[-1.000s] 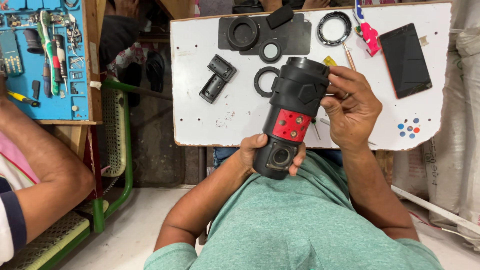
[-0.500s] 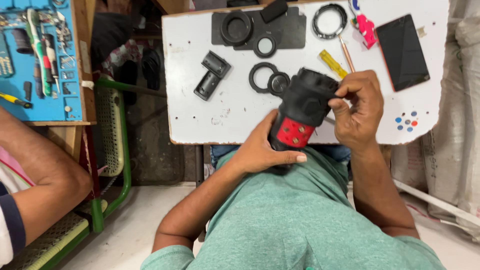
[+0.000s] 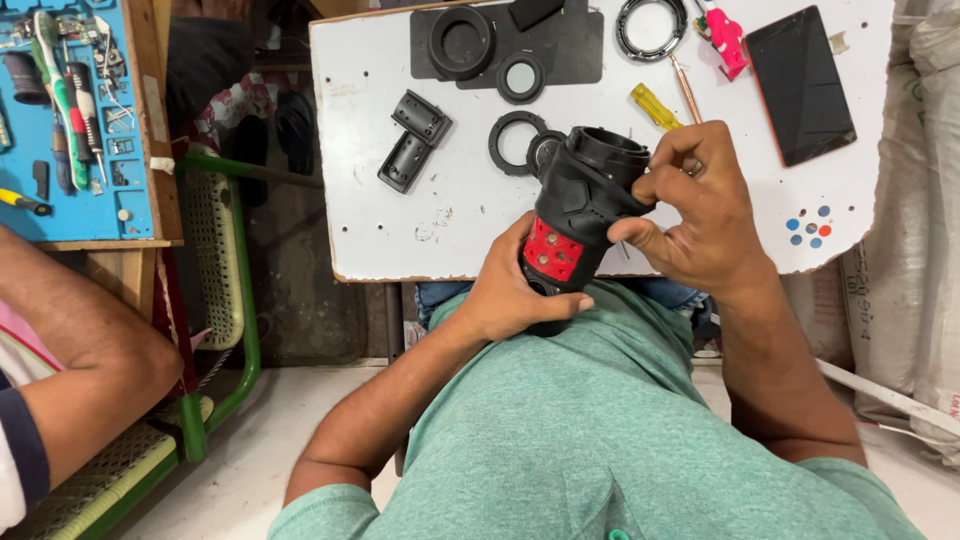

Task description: The person assembles a camera lens by hand, attaching a rubber grip and a red ring to the lens barrel. They rotate and align the parts to fit them together, then attach a lens hood to the front.

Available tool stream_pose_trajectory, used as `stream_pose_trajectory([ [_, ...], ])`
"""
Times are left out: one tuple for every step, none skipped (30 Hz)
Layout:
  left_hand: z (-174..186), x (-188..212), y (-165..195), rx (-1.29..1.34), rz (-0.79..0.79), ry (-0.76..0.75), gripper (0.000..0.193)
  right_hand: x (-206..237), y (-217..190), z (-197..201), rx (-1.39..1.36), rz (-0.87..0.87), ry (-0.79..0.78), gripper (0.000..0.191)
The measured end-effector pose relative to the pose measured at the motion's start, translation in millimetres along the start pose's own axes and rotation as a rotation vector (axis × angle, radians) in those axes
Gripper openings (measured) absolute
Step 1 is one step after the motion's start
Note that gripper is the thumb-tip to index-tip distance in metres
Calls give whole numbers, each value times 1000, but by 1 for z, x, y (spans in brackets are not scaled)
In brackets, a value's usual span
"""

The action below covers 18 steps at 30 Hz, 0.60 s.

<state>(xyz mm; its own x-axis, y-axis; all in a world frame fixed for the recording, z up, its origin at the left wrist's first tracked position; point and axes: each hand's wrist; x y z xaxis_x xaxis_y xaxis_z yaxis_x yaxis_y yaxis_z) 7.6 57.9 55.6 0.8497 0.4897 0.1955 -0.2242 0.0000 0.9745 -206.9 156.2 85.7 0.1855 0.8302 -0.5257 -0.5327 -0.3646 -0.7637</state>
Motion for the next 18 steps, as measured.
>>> stream_pose_trajectory([
  [0, 1, -2, 14, -19, -2, 76, 1, 1, 1, -6, 8, -5, 53],
  [0, 1, -4, 27, -40, -5, 78, 2, 2, 2, -10, 18, -8, 52],
  [0, 1, -6, 40, -62, -11, 80, 4, 4, 5, -4, 7, -18, 50],
  [0, 1, -7, 53, -52, -19, 81, 7, 7, 6, 0, -5, -29, 48],
  [0, 0, -7, 67, -42, -27, 83, 10, 11, 7, 5, -17, -41, 47],
  [-1, 0, -8, 80, -32, -34, 84, 13, 14, 4, 9, -29, -20, 46],
  [-1, -1, -8, 91, -38, -43, 85, 18, 18, 2, 13, -42, 0, 46],
  [-1, -1, -8, 101, -45, -49, 86, 21, 21, 2, 16, -54, 19, 46],
  [-1, -2, -8, 110, -56, -54, 87, 26, 23, 2, 0, -44, 51, 44],
  [-1, -1, -8, 112, -60, -62, 87, 32, 22, 0, -18, -37, 83, 43],
  [-1, 0, -8, 113, -60, -68, 87, 37, 23, -2, -39, -32, 114, 41],
  [-1, 0, -7, 114, -58, -74, 86, 40, 24, -2, -69, -51, 118, 41],
  [-2, 2, -6, 123, -42, -66, 86, 43, 25, -3, -100, -74, 121, 40],
  [-3, 3, -5, 134, -28, -59, 86, 46, 25, -4, -129, -97, 123, 40],
  [-4, 4, -3, 143, -21, -52, 86, 49, 26, -6, -143, -115, 138, 40],
  [-5, 3, 0, 141, -10, -48, 88, 50, 27, -9, -154, -126, 151, 39],
  [-7, 3, 3, 141, 1, -42, 90, 52, 27, -10, -165, -138, 162, 39],
  [-8, 4, 7, 142, 14, -35, 92, 54, 26, -11, -139, -111, 198, 39],
])
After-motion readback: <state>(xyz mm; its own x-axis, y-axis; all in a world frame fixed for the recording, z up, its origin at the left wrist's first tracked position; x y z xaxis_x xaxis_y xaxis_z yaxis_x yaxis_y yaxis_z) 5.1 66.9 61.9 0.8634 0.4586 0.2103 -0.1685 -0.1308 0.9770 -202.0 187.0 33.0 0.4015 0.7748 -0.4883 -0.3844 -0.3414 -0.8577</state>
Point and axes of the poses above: each hand's wrist, its own x-axis away from the middle knuckle, its own z-axis out of the back of the hand, y = z × x, and after that the axes turned 13 degrees about -x, right-handed
